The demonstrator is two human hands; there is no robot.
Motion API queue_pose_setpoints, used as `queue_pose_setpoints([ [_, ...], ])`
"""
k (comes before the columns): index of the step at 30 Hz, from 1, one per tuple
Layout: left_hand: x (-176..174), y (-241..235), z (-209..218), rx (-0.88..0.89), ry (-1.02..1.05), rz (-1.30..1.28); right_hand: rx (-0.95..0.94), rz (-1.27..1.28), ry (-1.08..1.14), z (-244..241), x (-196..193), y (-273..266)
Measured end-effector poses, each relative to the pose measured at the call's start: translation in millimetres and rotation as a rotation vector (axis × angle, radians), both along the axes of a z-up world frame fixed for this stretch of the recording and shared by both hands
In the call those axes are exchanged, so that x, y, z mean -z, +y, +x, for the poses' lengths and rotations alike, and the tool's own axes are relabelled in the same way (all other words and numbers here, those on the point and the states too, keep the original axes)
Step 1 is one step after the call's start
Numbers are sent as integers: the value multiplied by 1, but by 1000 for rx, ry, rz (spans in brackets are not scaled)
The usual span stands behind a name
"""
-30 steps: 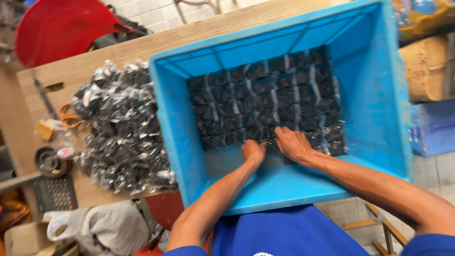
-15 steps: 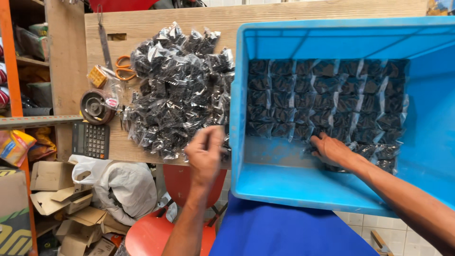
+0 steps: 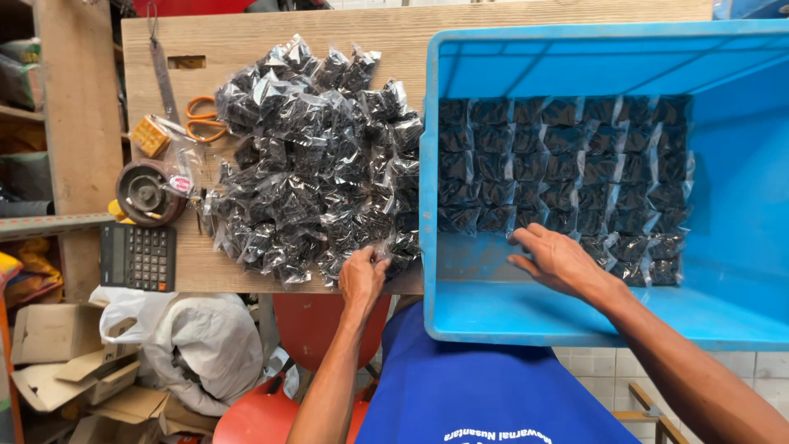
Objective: The person organizes small packaged items into a blue bin by hand, picking them up from a pile on the table and placing them into rows in the bin.
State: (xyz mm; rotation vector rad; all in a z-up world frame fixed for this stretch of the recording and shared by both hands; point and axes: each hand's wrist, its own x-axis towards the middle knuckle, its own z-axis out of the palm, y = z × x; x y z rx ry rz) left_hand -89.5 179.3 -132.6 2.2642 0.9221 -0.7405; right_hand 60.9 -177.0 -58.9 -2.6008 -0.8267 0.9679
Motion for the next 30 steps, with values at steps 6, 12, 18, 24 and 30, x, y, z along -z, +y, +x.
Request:
queue_pose_setpoints([
  [6, -109, 8, -6, -107, -614, -324, 176, 290, -17, -25, -62, 47],
  [12, -210, -13, 18, -382, -804, -1025, 436, 771, 201, -43, -120, 93],
  [18, -213, -75, 49, -383, -745, -1359, 784, 1097, 544, -46, -141, 76],
  [24, -196, -112, 68, -341, -644, -1392, 797, 967, 212, -37, -165, 15],
  [30, -176, -140, 82, -340, -549, -1399, 994, 1565, 612, -32, -142, -37],
])
